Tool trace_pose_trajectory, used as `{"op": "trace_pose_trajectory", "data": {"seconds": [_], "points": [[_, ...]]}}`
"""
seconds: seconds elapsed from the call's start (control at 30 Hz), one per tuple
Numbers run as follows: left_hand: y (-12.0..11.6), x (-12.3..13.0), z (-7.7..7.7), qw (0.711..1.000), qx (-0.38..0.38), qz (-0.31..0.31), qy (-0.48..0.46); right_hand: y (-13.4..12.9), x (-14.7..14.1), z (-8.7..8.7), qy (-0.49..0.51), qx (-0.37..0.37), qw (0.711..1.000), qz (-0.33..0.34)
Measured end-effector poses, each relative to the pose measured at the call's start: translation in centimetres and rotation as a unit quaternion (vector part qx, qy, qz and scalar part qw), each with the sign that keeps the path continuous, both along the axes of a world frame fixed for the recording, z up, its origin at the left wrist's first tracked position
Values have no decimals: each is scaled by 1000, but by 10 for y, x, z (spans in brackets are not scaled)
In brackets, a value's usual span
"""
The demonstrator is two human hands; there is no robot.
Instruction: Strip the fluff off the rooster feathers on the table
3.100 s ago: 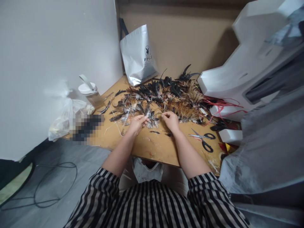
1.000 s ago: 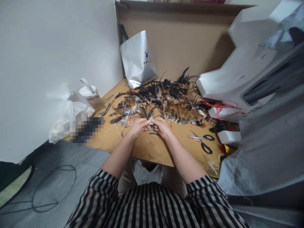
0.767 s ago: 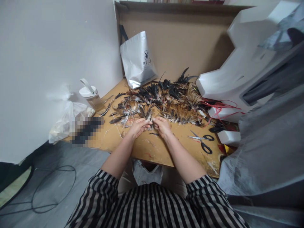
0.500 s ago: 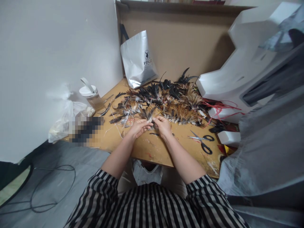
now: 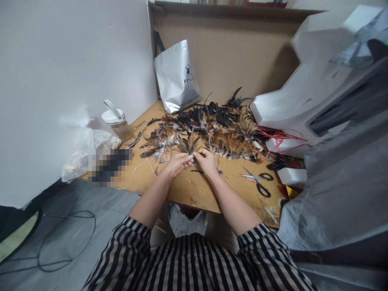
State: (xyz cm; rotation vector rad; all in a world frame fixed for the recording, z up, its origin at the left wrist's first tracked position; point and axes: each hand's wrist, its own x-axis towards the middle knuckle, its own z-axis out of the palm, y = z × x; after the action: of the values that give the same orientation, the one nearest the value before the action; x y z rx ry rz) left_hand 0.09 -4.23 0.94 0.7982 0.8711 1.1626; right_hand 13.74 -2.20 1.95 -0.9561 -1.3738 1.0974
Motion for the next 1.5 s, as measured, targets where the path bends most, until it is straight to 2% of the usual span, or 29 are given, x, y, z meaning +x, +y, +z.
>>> {"op": "trace_pose_trajectory", "data": {"seconds": [0.23,0.53,0.63,0.77,0.93,1.23,1.5], "points": [[-1,1,0,997,49,25,63,0,0,-3,41,-66,997,27],[-1,2,1,997,37,14,74,-3,1,-3,-43,36,998,-23],[-1,2,0,996,41,16,72,-3,1,-3,-57,47,997,-30],[1,2,-4,993,66,27,94,-3,0,-3,-43,23,999,-25],[3,1,-7,988,91,47,117,-1,0,-5,-5,-17,1000,15],[3,1,-6,984,99,14,146,0,1,-8,17,-37,999,0],[3,1,-7,964,137,4,228,1,4,-8,-24,-46,998,41]]}}
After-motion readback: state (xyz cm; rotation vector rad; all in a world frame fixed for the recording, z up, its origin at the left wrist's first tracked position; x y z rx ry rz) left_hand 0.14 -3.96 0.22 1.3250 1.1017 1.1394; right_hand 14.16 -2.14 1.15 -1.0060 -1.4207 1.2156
